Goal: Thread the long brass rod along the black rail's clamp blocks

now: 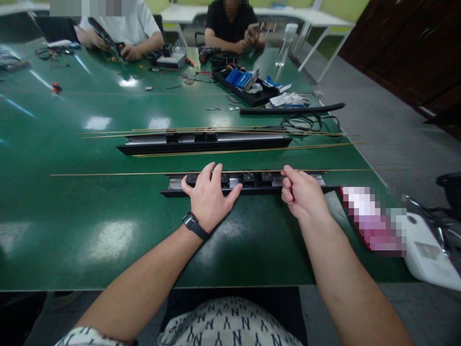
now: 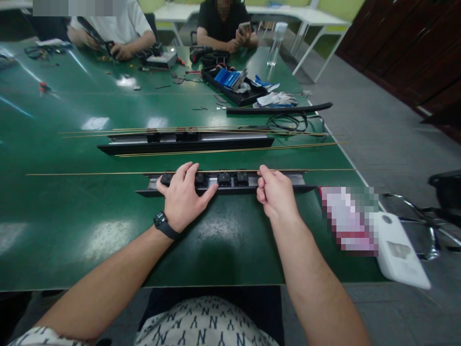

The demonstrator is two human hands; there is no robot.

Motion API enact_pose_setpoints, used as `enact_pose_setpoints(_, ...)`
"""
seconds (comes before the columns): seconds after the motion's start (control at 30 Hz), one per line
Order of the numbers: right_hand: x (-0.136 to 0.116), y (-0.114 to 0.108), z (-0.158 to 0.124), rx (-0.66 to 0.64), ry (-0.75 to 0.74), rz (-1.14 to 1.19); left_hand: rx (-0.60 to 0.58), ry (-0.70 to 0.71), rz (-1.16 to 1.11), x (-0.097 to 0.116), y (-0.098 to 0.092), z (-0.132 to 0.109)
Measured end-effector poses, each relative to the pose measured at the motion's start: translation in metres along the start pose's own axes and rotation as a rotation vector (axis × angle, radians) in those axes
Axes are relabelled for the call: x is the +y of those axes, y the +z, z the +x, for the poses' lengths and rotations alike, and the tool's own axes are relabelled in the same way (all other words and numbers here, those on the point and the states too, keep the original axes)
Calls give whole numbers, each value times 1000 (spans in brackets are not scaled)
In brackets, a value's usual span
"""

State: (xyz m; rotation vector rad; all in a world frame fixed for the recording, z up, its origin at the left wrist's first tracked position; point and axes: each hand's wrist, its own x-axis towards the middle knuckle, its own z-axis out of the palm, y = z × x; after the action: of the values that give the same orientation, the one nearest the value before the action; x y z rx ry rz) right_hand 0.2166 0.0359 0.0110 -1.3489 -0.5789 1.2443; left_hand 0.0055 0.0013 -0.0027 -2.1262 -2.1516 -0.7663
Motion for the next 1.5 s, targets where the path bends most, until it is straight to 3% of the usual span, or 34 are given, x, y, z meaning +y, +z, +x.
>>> enact_pose_setpoints(0.77, 0, -3, -2, -60, -17, -5, 10, 16, -3, 0, 0, 0)
enact_pose_setpoints(1.5, 1, 1, 0, -3, -3, -27, -16, -9, 25, 2, -2, 1)
